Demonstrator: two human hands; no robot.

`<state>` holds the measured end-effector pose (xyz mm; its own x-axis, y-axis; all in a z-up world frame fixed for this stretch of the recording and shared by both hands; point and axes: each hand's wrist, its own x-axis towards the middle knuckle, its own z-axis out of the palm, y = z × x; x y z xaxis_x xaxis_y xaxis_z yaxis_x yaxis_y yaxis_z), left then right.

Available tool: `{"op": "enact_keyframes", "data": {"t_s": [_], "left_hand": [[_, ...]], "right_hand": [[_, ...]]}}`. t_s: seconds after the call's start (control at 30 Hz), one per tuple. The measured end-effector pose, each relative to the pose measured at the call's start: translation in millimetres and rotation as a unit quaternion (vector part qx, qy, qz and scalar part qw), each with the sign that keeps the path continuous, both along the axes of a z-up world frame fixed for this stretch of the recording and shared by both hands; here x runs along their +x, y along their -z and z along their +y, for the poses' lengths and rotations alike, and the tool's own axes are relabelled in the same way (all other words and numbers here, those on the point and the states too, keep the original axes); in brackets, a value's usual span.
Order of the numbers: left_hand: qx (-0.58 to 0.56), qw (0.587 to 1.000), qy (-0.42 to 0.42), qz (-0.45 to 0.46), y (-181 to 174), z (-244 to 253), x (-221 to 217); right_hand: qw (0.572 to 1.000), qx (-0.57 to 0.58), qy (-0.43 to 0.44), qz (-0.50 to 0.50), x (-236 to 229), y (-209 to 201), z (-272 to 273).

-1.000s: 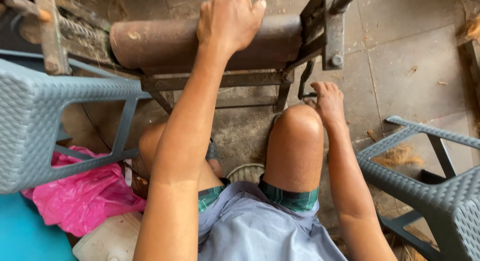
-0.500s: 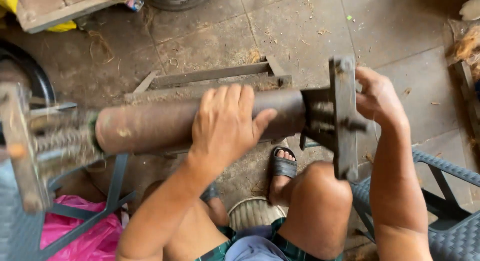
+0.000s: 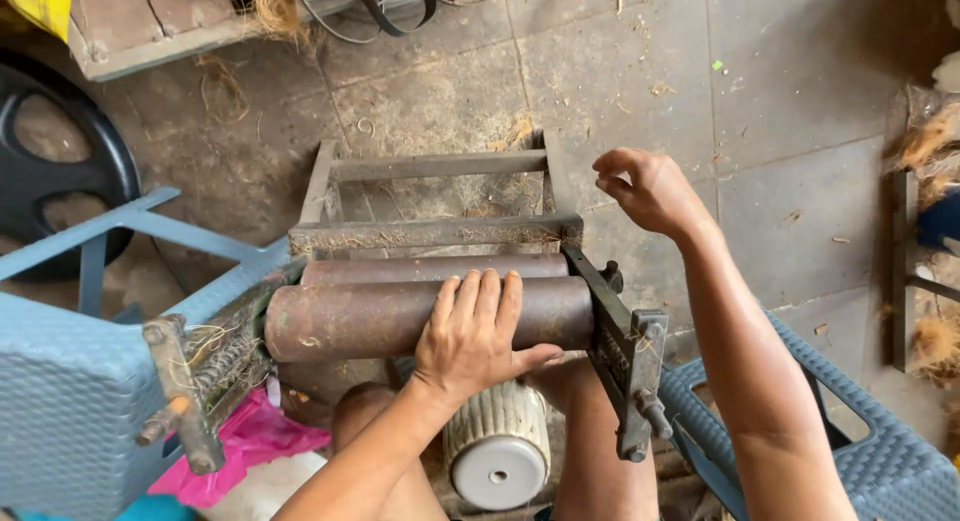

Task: Pressing and cutting coconut fiber shapes to assemble a hat

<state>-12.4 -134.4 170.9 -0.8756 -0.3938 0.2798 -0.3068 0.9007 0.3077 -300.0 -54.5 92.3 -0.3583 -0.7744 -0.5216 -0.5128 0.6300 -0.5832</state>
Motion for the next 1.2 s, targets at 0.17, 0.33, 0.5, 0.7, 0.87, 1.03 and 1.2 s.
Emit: {"op": "enact_keyframes", "data": {"t_s": [0.17, 0.33, 0.5, 0.7, 0.87, 1.03, 1.2], "left_hand": [[0.008, 1.000, -0.006, -0.018, 0, 0, -1], [0.010, 0.999, -0.017, -0.029, -4, -2, -3], [0.020, 0.999, -0.025, -0.023, 7, 1, -4], [0.024, 0.999, -0.034, -0.004, 4, 1, -4], [0.012, 0.999, -0.051, 0.013, 8, 6, 0], [0.047, 0.997, -0.061, 0.024, 11, 7, -1], [0.120, 0.986, -0.110, -0.016, 31, 15, -5]], "right_hand": [[0.998, -0.006, 0.002, -0.056, 8, -3, -21], [0.996, 0.014, -0.005, -0.086, 11, -15, -15], [0.994, 0.042, 0.010, -0.100, 2, -7, -3], [0.998, 0.026, 0.024, -0.060, 1, -12, 5], [0.999, 0.031, -0.024, -0.031, 10, -60, 5], [0.996, 0.074, -0.055, 0.002, 15, -114, 16], [0.991, 0.108, -0.083, 0.005, 14, -84, 18]]}}
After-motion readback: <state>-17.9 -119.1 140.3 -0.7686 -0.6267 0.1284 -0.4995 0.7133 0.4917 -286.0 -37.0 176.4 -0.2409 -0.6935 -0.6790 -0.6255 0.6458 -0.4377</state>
